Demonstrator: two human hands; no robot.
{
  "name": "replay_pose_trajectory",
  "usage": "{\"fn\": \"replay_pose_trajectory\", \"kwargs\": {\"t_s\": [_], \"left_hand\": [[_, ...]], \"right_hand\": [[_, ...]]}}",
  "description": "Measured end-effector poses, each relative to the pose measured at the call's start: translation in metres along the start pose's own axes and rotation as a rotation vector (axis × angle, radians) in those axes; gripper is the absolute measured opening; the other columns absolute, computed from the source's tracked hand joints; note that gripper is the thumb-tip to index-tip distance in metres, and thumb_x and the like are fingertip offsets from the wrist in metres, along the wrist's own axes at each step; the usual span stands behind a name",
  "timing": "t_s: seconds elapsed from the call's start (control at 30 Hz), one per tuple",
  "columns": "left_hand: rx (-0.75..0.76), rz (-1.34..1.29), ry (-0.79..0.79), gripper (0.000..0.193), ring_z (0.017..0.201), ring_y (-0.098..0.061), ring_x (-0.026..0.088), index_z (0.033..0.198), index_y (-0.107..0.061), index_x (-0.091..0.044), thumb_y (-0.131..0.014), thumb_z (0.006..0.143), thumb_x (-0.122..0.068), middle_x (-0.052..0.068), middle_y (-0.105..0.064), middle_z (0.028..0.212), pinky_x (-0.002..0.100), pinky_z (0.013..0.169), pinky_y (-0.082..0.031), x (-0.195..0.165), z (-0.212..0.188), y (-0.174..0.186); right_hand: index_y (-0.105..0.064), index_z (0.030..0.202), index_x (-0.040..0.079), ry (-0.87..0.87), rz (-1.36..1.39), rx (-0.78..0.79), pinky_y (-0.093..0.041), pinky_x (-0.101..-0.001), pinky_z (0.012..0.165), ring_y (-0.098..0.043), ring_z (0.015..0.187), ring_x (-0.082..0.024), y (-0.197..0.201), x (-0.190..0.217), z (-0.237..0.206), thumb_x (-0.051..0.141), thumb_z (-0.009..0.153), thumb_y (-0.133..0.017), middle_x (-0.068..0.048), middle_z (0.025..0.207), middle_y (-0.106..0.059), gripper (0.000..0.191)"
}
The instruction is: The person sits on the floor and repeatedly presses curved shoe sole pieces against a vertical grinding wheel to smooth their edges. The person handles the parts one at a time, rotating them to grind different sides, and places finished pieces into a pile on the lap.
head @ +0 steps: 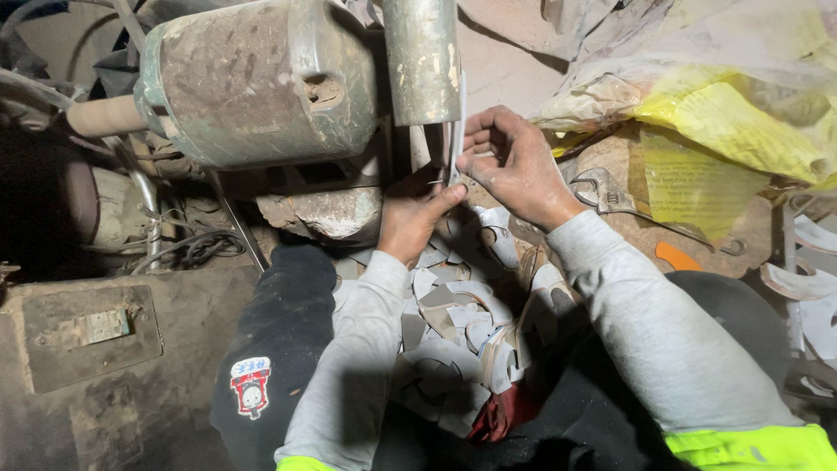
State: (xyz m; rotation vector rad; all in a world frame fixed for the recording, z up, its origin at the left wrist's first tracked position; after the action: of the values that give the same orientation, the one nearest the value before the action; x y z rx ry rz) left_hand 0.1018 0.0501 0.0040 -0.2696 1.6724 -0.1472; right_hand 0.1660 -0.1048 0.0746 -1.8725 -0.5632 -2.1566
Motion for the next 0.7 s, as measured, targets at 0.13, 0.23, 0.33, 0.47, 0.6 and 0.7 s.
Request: {"fn": "replay_pose_trajectory", "kwargs": {"t_s": [0.13,0.23,0.33,0.47,0.6,0.7], "left_hand": [[0.007,0.037,-0.105,0.055,0.114,-0.067,0.016,0.132,-0.059,0.003,-0.082,0.083,-0.006,0.010,-0.068,0.125,0.030,0.101,-0.055,0.001,0.001,-0.002],[0.029,0.033,-0.041,0.052,0.114,-0.066,0.017,0.133,-0.062,0.006,-0.081,0.085,-0.004,0.014,-0.069,0.126,0.030,0.102,-0.054,0.004,0.002,-0.004],[0.049,-0.042,-0.023,0.046,0.112,-0.066,0.018,0.131,-0.066,0.007,-0.080,0.088,-0.004,0.013,-0.071,0.124,0.030,0.100,-0.054,-0.001,0.000,-0.006],[0.016,-0.112,-0.005,0.043,0.107,-0.066,0.015,0.126,-0.067,0.003,-0.081,0.086,-0.006,0.008,-0.071,0.118,0.029,0.096,-0.055,-0.009,-0.001,-0.008],[0.038,-0.053,-0.058,0.038,0.103,-0.066,0.013,0.125,-0.069,0.001,-0.079,0.091,-0.011,0.006,-0.071,0.115,0.028,0.092,-0.055,-0.019,-0.004,-0.010],[0.028,-0.090,-0.020,0.036,0.098,-0.066,0.014,0.122,-0.070,0.002,-0.080,0.090,-0.011,0.007,-0.072,0.110,0.030,0.089,-0.056,-0.019,-0.003,-0.009]], "right_hand": [[-0.054,0.117,-0.003,-0.044,0.147,0.054,-0.056,-0.0249,0.090,-0.063,0.098,-0.010,0.003,-0.011,-0.005,-0.005,0.087,-0.074,-0.005,0.106,-0.062,0.036],[-0.054,0.120,-0.002,-0.014,0.132,0.038,-0.056,-0.0245,0.091,-0.062,0.099,-0.010,0.005,-0.009,-0.006,-0.004,0.088,-0.075,-0.005,0.107,-0.063,0.038],[-0.054,0.123,-0.001,0.002,0.084,0.005,-0.057,-0.0246,0.092,-0.063,0.100,-0.010,0.006,-0.002,-0.004,-0.003,0.089,-0.075,-0.005,0.108,-0.063,0.040],[-0.055,0.124,-0.002,-0.003,0.053,-0.017,-0.059,-0.0256,0.092,-0.065,0.100,-0.010,0.002,0.008,0.000,-0.002,0.088,-0.075,-0.005,0.108,-0.064,0.041],[-0.056,0.125,-0.003,0.007,0.009,-0.019,-0.058,-0.0259,0.093,-0.066,0.100,-0.011,0.002,0.014,0.003,-0.001,0.090,-0.075,-0.007,0.107,-0.068,0.040],[-0.056,0.124,-0.003,-0.022,0.032,-0.032,-0.059,-0.0260,0.090,-0.067,0.097,-0.011,0.002,0.012,0.004,-0.002,0.089,-0.073,-0.006,0.106,-0.068,0.039]]}}
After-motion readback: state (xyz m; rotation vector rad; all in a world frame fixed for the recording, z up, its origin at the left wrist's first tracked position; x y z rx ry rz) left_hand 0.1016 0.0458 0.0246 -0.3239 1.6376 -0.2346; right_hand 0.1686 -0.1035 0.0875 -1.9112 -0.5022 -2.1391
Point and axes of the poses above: each hand's wrist, its own z-axis towards the middle knuckle, its own y-axis out of the back of the hand, x = y × z, the point moved 6 cm from there along z, towards the middle knuckle
